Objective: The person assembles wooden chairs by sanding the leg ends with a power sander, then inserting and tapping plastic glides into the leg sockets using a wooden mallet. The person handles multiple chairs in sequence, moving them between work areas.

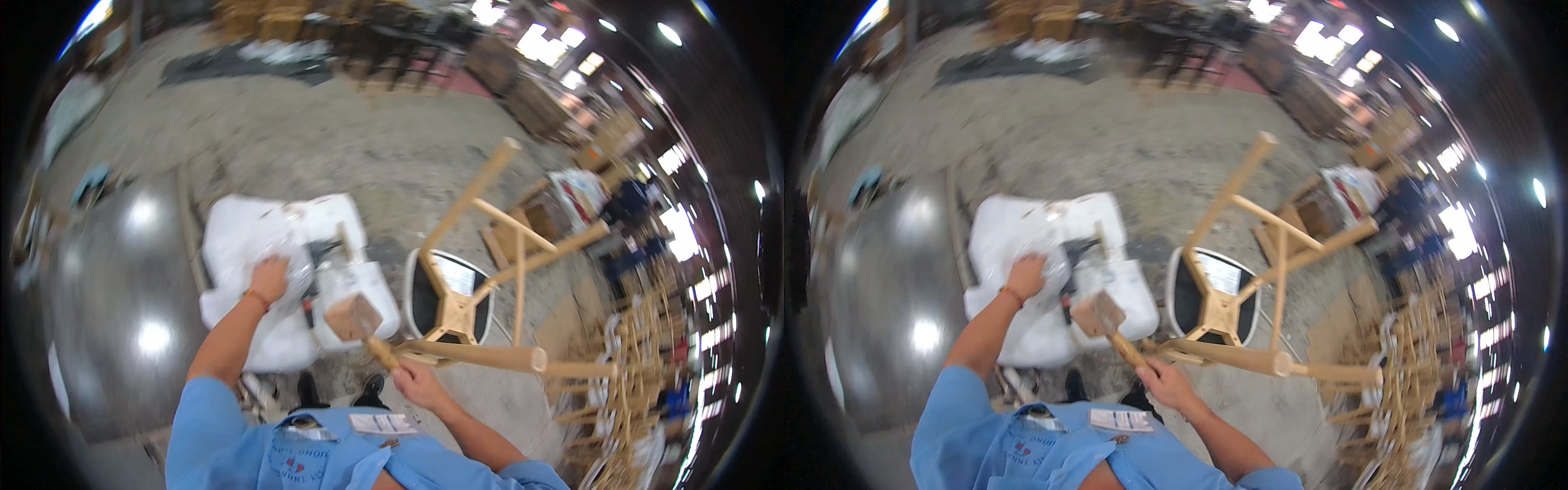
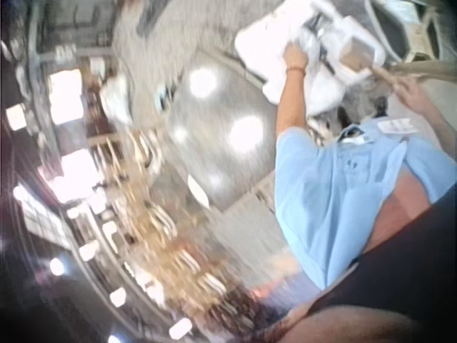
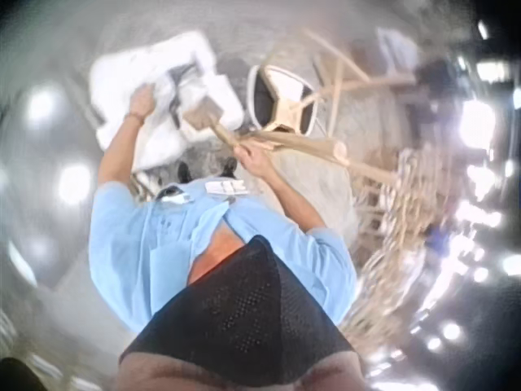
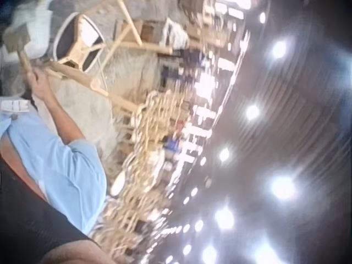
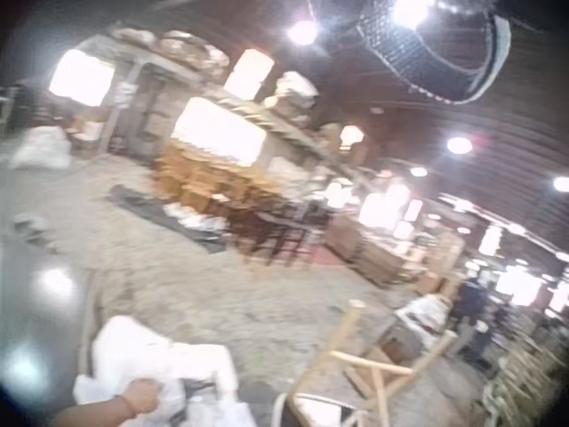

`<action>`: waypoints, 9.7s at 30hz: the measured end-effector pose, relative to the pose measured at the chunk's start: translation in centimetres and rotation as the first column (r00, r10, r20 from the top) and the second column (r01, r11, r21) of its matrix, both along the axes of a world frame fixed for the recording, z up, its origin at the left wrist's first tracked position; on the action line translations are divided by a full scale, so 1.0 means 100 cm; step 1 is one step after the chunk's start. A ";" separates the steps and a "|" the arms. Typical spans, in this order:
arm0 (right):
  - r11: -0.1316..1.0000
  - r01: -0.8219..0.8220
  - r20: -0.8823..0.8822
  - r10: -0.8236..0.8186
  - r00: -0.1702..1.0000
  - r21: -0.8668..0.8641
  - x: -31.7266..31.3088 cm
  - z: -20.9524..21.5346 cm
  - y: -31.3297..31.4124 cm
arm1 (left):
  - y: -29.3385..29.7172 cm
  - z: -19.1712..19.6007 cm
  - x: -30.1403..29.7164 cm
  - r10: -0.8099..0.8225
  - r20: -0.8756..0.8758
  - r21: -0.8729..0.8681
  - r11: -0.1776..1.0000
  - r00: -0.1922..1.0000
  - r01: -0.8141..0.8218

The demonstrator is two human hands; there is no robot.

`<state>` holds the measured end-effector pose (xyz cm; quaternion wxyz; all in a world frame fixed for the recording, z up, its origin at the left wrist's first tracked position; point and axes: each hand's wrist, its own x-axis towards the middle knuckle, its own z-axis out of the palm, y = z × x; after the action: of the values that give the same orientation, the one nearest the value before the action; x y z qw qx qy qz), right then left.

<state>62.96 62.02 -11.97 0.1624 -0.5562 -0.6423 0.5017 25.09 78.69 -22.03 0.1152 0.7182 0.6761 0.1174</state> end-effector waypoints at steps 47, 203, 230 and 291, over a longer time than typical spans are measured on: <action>0.215 0.795 0.197 -0.902 0.384 -0.567 0.278 -0.098 -0.364 | -0.071 0.141 0.067 0.345 0.899 -0.431 0.807 -0.271 -0.404; 0.476 0.869 -0.657 -0.700 0.279 -0.138 0.525 0.149 0.142 | 0.061 0.209 0.773 -0.500 0.853 0.288 0.687 0.146 0.667; 0.564 0.792 -0.365 -0.704 0.609 0.235 0.563 0.228 0.170 | 0.275 0.310 0.806 -0.436 0.874 0.165 0.683 0.215 0.712; 0.287 0.817 -0.533 -0.641 0.552 0.500 0.544 0.316 0.052 | 0.008 0.159 0.655 0.162 0.979 -0.203 0.805 0.124 0.557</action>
<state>117.37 67.26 19.68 0.6455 -0.6168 -0.4273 0.1425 90.55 79.45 -6.16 0.7335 0.4880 0.3270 0.3419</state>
